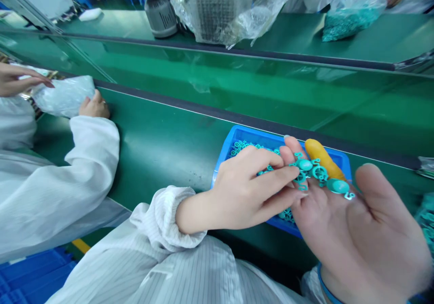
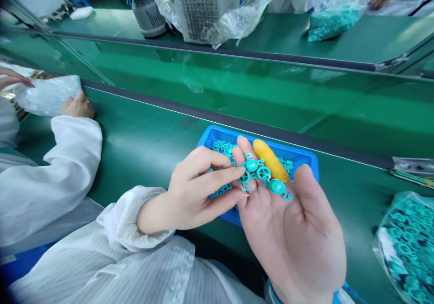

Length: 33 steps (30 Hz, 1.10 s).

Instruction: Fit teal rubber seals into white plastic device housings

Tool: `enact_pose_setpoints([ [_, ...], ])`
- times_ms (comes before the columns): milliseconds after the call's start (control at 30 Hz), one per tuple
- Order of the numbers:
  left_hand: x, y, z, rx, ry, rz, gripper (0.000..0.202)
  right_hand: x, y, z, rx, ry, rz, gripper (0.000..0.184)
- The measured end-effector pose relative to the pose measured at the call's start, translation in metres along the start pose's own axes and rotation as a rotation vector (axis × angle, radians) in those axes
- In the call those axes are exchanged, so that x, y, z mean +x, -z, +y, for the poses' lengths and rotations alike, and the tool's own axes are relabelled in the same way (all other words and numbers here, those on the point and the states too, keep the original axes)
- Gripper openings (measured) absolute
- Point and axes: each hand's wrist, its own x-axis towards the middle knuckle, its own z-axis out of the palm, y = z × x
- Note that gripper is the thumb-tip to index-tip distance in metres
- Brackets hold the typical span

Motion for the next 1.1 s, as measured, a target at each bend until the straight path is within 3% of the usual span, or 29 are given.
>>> enact_pose_setpoints([
  [100,0.001,0.006,0.001,-0.115,0.080,0.038,0.011,0.001,0.000,0.002,-0.003,0.002,-0.012,0.042],
  [300,0.008,0.013,-0.001,-0.466,0.485,0.084,0.019,0.001,0.005,0.003,-0.034,-0.002,-0.110,0.046],
  [467,0.009,0.012,-0.005,-0.600,0.610,0.015,0.025,0.000,0.012,0.003,-0.003,-0.055,-0.126,0.044],
  [567,0.007,0.012,-0.005,-0.512,0.539,0.054,0.027,0.000,0.014,0.005,0.022,-0.058,-0.141,0.046],
  [633,0.006,0.011,-0.004,-0.378,0.412,0.171,0.024,-0.001,0.013,0.006,0.033,-0.046,-0.160,0.048],
  [700,0.005,0.010,-0.004,-0.270,0.253,0.213,0.015,-0.002,0.009,0.007,0.058,-0.042,-0.168,0.047],
  [800,0.005,0.008,-0.005,-0.181,0.056,0.032,0.014,-0.003,0.002,0.007,0.113,-0.058,-0.152,0.045],
  [867,0.005,0.007,-0.007,-0.130,-0.006,-0.052,0.012,-0.003,-0.001,0.007,0.138,-0.076,-0.150,0.043],
  [1000,0.005,0.008,-0.011,-0.155,0.049,-0.034,0.009,0.000,-0.002,0.007,0.166,-0.112,-0.187,0.042],
  [1100,0.006,0.009,-0.011,-0.345,0.250,0.007,0.013,0.005,-0.001,0.010,0.163,-0.153,-0.243,0.043],
])
